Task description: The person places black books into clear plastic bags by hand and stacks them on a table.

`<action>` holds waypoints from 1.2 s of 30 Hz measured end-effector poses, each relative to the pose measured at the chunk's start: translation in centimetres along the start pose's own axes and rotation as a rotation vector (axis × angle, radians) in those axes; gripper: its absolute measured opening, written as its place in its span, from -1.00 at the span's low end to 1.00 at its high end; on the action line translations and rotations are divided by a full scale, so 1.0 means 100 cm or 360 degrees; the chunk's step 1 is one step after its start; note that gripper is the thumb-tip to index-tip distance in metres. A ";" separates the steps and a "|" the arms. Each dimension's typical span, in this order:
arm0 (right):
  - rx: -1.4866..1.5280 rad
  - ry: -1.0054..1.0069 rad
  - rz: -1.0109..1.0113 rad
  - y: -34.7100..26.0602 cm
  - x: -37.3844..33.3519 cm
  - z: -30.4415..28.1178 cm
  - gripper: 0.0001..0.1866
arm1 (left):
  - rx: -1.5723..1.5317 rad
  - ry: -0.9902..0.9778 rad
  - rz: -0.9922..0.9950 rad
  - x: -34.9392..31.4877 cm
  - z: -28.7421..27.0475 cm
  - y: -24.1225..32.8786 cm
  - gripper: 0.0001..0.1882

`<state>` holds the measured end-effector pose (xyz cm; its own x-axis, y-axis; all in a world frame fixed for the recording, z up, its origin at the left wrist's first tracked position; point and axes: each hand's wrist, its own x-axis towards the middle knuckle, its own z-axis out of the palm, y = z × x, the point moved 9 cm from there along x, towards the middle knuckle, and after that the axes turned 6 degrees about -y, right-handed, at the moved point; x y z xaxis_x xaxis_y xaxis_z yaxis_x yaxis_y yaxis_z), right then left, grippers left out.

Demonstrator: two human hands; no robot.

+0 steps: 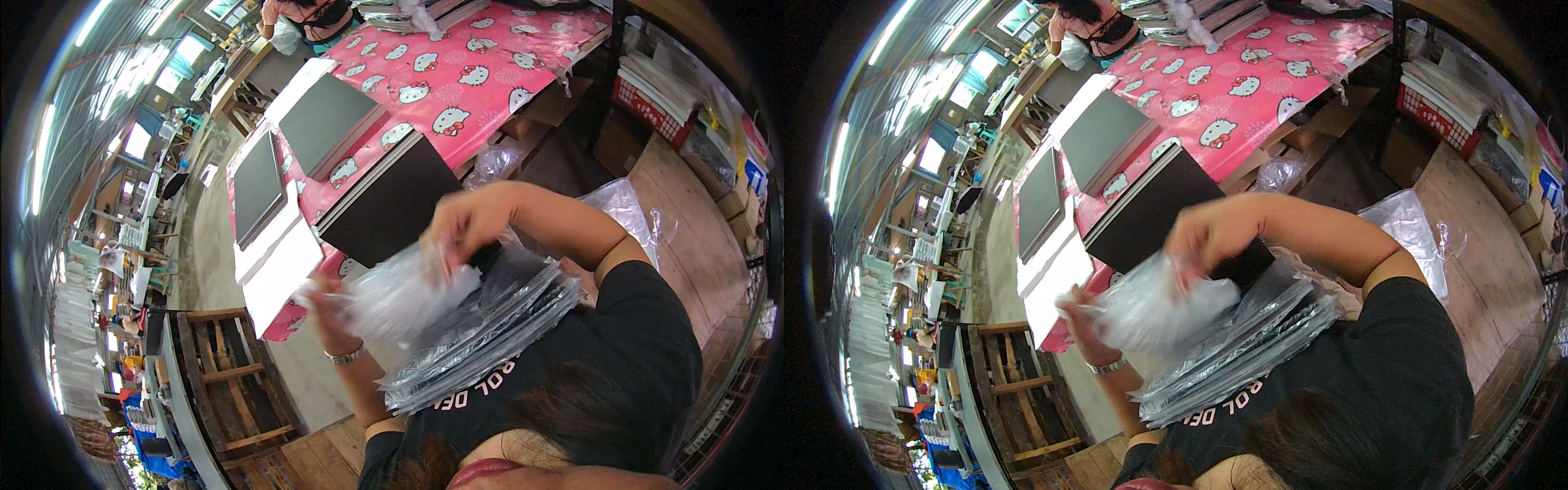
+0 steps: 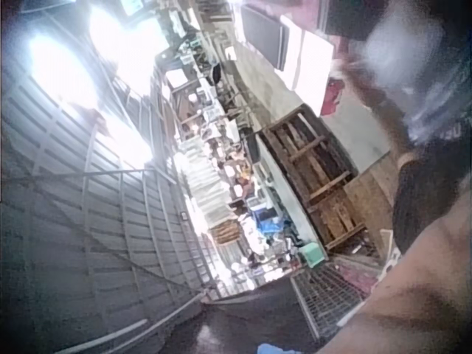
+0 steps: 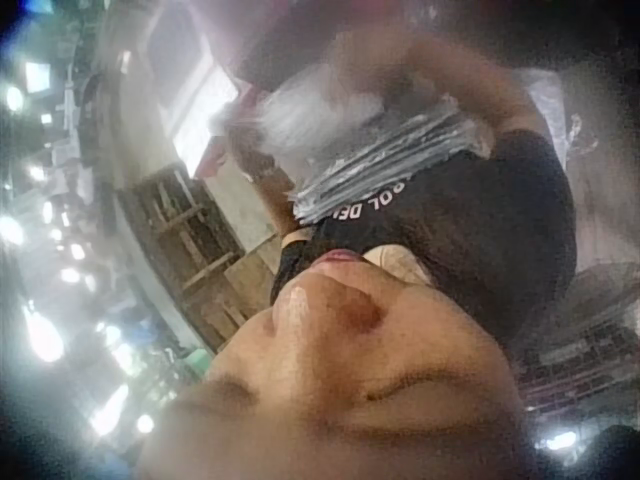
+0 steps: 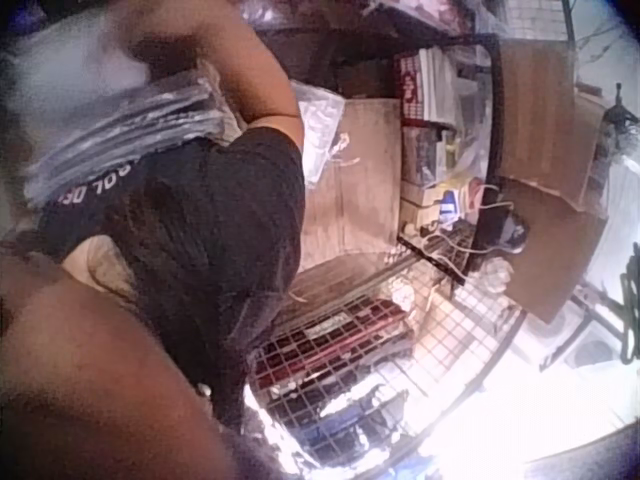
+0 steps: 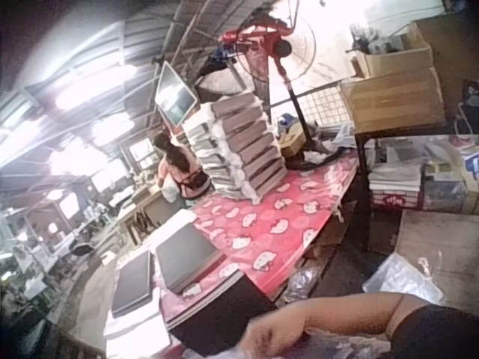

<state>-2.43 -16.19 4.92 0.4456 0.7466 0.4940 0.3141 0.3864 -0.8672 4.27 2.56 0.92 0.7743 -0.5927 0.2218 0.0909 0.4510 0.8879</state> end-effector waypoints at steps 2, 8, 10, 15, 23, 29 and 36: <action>0.0577 0.0442 -0.0198 -0.014 -0.018 -0.042 -0.83 | 0.0536 -0.0141 -0.0498 -0.023 0.011 -0.037 -0.49; -0.0165 -0.0128 0.0881 0.034 -0.034 -0.019 -0.88 | -0.0209 -0.0416 -0.0095 -0.031 -0.006 0.000 -0.66; 0.0190 0.0484 0.0323 0.002 -0.021 -0.046 -0.87 | -0.0216 -0.0625 -0.0291 -0.047 -0.025 -0.028 -0.68; 0.0684 0.1179 0.0043 0.010 -0.054 -0.087 -0.85 | 0.0794 -0.0644 -0.0774 -0.039 0.002 -0.066 -0.63; 0.0194 0.0631 -0.0012 -0.002 -0.042 -0.068 -0.82 | 0.0234 -0.0504 -0.0431 -0.047 -0.033 -0.063 -0.58; 0.0509 0.0756 0.0199 0.037 -0.057 -0.083 -0.69 | 0.0044 0.0048 -0.0217 -0.042 -0.073 -0.053 -0.51; 0.0787 0.0880 -0.0387 -0.017 -0.052 -0.080 -0.28 | -0.0082 0.0412 -0.0134 -0.017 -0.091 -0.048 -0.45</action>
<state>1.39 -25.03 4.28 0.8059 0.2818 0.5208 0.1044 0.7981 -0.5935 8.26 7.49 -7.35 0.8962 -0.4425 0.0318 0.1883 0.4443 0.8759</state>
